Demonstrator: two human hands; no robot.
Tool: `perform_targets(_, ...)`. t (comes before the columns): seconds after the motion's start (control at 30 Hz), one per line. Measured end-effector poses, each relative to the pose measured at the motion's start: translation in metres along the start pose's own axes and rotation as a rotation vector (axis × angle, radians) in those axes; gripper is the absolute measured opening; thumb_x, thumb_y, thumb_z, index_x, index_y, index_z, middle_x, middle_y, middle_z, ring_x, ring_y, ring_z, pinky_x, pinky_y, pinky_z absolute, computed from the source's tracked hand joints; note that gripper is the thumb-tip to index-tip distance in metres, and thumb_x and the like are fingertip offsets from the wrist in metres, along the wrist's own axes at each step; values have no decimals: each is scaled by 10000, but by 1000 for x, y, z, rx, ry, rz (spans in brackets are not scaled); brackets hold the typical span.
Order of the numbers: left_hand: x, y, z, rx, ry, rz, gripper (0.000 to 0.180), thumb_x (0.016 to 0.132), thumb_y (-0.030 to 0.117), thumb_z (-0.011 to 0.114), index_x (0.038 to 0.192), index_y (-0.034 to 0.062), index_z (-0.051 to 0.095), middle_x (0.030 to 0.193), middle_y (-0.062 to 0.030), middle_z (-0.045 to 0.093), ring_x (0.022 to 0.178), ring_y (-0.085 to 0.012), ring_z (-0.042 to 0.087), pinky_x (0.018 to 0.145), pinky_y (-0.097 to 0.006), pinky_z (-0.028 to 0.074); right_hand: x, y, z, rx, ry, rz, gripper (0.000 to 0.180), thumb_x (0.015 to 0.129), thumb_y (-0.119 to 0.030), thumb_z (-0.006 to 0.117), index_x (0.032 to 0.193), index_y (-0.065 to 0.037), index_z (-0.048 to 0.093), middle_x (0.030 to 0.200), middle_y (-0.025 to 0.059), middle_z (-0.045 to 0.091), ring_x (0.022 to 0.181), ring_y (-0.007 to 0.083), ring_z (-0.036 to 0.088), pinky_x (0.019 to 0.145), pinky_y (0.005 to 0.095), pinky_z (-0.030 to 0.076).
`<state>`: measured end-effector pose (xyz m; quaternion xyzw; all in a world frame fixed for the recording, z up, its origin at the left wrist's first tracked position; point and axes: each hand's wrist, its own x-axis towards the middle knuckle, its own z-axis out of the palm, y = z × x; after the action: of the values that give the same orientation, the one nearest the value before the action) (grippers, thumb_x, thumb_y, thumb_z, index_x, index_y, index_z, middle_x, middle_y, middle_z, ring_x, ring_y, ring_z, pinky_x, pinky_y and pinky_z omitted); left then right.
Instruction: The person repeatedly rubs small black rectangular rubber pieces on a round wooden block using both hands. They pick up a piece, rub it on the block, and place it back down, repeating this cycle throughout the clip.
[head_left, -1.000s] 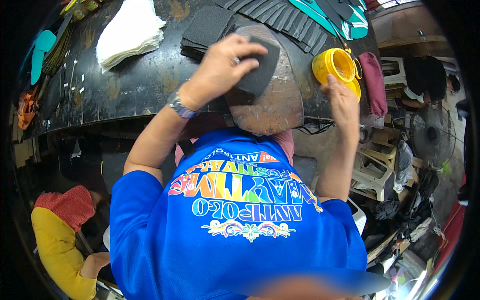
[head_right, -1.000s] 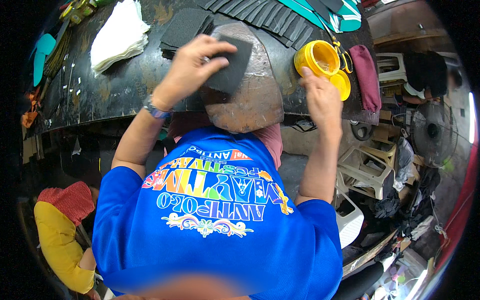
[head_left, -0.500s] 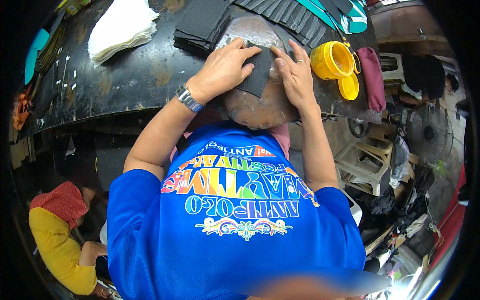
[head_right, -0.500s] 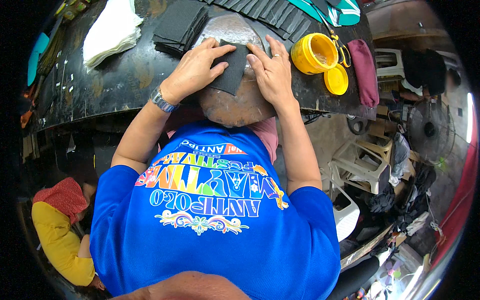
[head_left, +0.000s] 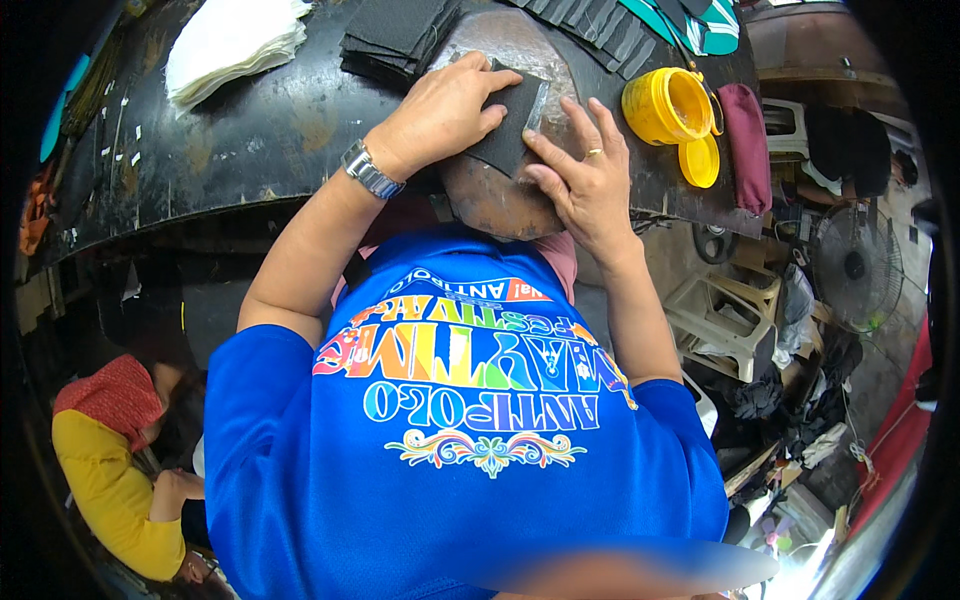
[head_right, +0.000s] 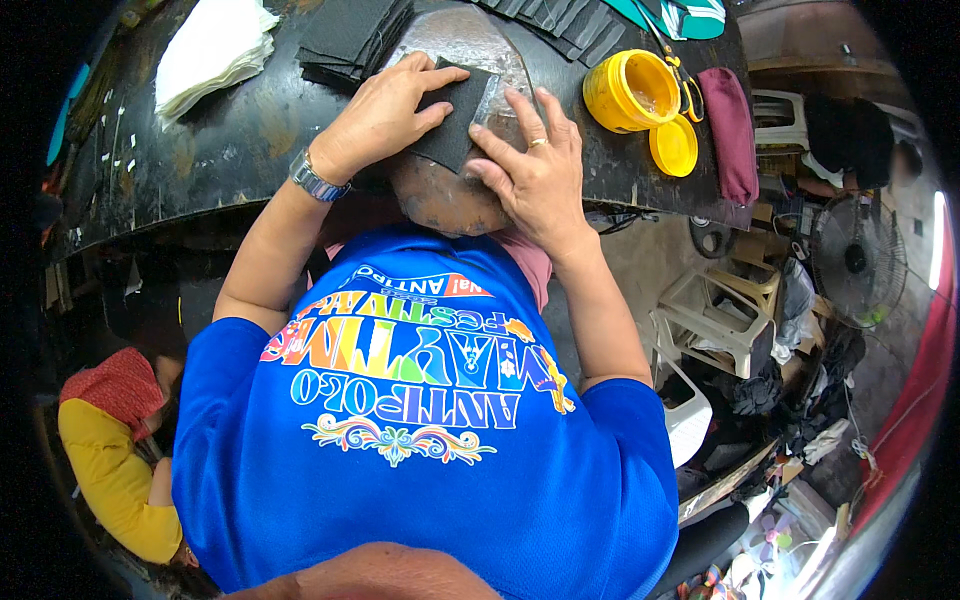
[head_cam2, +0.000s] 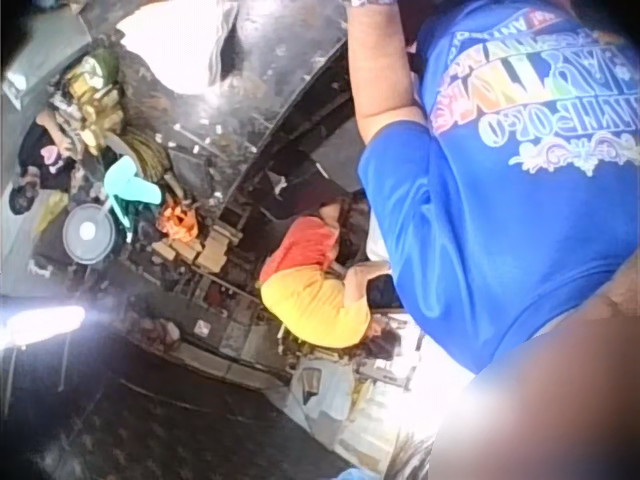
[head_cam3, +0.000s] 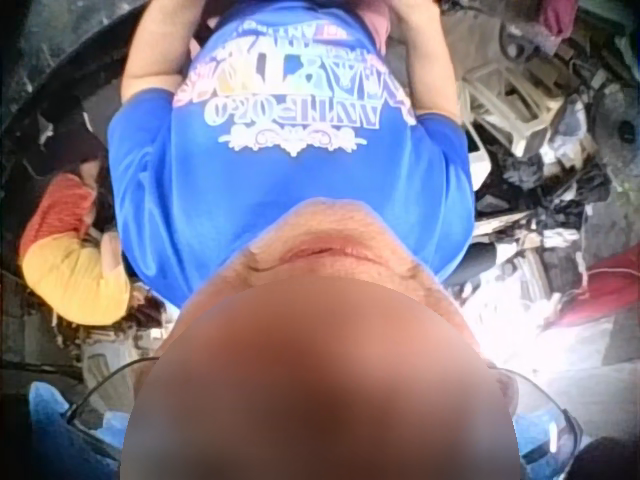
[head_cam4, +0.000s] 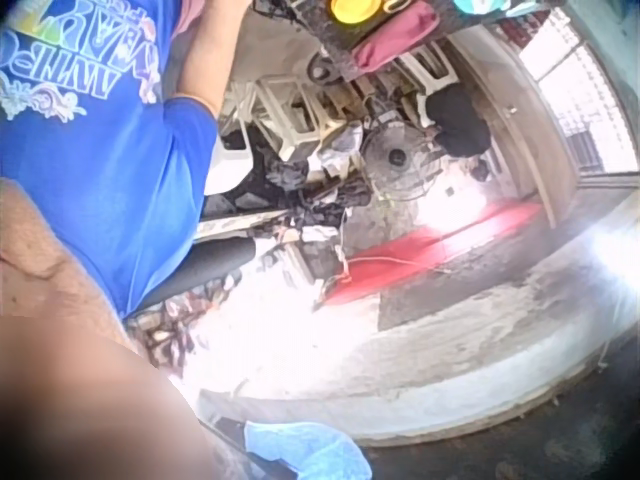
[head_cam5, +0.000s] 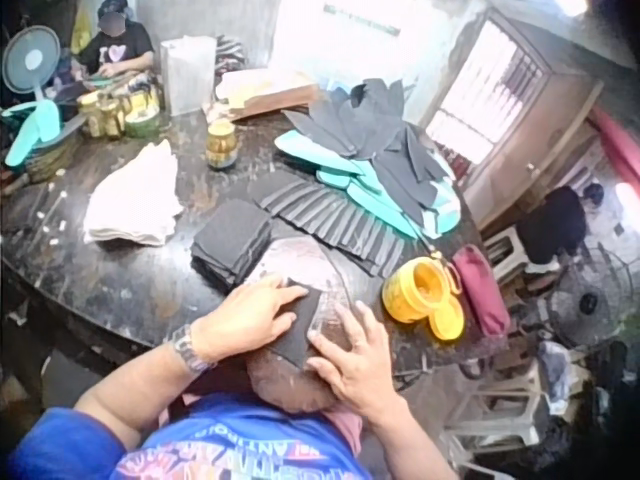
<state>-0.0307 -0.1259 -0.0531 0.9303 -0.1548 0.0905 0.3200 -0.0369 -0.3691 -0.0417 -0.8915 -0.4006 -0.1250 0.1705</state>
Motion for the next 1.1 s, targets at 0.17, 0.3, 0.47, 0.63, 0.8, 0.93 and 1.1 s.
perform_targets(0.17, 2, -3, 1, -15, 9, 11, 407, 871, 173, 684, 1267, 77, 690, 1075, -184, 645, 1012, -371, 661, 922, -447, 534, -9, -23, -2, -96, 5, -99, 375, 836, -429, 751, 1160, -240, 756, 1495, 83, 511, 1422, 365, 393, 1093, 546, 346)
perform_targets(0.3, 1, -4, 3, -19, 8, 6, 395, 872, 179, 687, 1255, 83, 697, 1088, -190, 644, 1022, -376, 658, 924, -451, 531, -13, -35, -8, -81, -32, -125, 351, 822, -460, 763, 1088, -230, 775, 1481, 76, 524, 1434, 356, 389, 1092, 513, 345)
perform_targets(0.47, 2, 8, -15, -139, -30, 7, 385, 885, 126, 693, 1269, 90, 681, 1028, -189, 631, 966, -392, 638, 874, -430, 523, -9, -26, -21, 314, -30, -111, 346, 839, -409, 779, 1021, -115, 769, 1369, 141, 564, 1324, 375, 491, 1059, 480, 393)
perform_targets(0.63, 17, -3, -73, -340, 227, 126, 303, 937, 67, 681, 1234, 103, 727, 1109, -68, 704, 993, -171, 666, 861, -304, 537, -1, -15, -9, 777, 340, 226, 425, 959, -187, 697, 1349, -40, 614, 1307, 139, 565, 1095, 220, 614, 936, 346, 503)
perform_targets(0.8, 97, -92, -127, -389, 277, -38, 300, 950, 90, 634, 1238, 101, 717, 1189, -100, 698, 1073, -224, 662, 993, -348, 507, 3, -18, 22, 1131, 321, 514, 515, 1038, -105, 587, 1516, -34, 410, 1256, 98, 574, 987, 108, 622, 817, 232, 506)
perform_targets(0.93, 156, -162, -125, -236, 82, 60, 545, 825, 154, 792, 1323, 17, 616, 1283, -208, 604, 1155, -363, 607, 1065, -428, 454, 3, -19, 26, 1033, 267, 479, 577, 1011, -48, 606, 1540, -30, 376, 1226, 119, 563, 943, 107, 604, 872, 260, 526)
perform_targets(1.1, 185, -196, -84, -144, 86, -152, 291, 1005, 94, 601, 1251, 173, 735, 1131, -23, 747, 1025, -137, 677, 951, -293, 518, 5, -20, 25, 1065, 296, 540, 621, 960, -45, 681, 1523, -35, 419, 1177, 94, 587, 899, 86, 589, 736, 211, 473)
